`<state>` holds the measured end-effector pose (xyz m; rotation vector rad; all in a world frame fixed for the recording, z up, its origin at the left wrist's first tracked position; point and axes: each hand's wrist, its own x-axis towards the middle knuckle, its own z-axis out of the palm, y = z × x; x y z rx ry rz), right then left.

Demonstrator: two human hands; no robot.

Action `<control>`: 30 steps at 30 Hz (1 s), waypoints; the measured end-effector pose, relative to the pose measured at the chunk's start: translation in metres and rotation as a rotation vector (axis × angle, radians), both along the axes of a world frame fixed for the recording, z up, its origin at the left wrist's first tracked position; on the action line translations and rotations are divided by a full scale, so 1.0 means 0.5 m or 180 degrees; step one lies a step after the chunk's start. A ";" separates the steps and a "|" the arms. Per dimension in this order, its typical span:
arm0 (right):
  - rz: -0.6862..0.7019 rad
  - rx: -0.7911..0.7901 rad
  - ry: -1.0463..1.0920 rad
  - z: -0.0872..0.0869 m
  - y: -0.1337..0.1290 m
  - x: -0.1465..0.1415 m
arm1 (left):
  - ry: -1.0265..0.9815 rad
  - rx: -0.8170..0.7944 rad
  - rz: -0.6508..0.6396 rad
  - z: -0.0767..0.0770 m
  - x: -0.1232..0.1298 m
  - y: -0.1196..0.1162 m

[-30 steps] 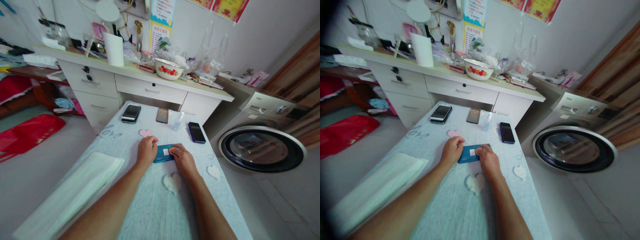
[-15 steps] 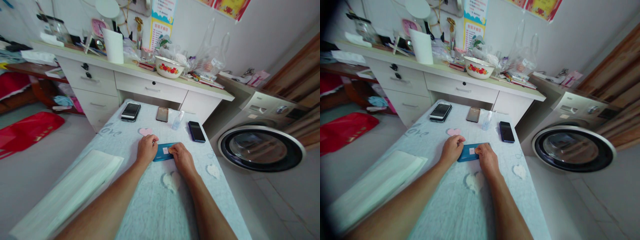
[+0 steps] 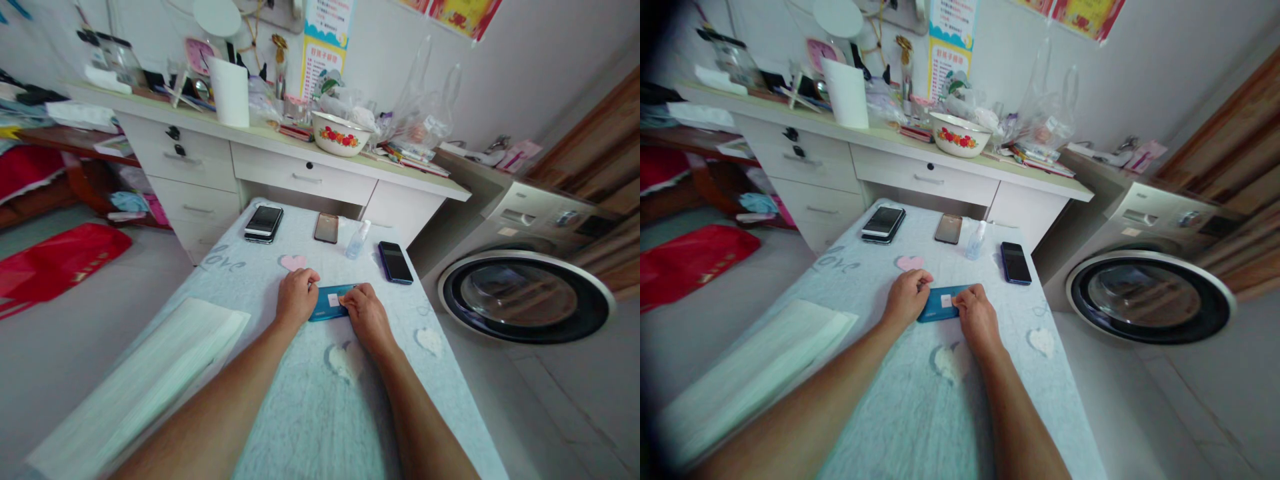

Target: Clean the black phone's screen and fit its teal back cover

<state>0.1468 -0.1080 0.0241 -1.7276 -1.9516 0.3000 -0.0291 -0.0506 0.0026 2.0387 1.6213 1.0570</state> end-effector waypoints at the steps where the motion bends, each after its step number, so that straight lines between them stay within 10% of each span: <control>1: -0.0021 0.0002 0.0007 0.001 -0.001 -0.001 | 0.0004 0.0001 0.0003 0.000 0.000 0.000; 30: -0.0360 0.0222 -0.0367 -0.006 0.010 0.029 | -0.0147 -0.0027 0.0000 0.001 -0.007 -0.005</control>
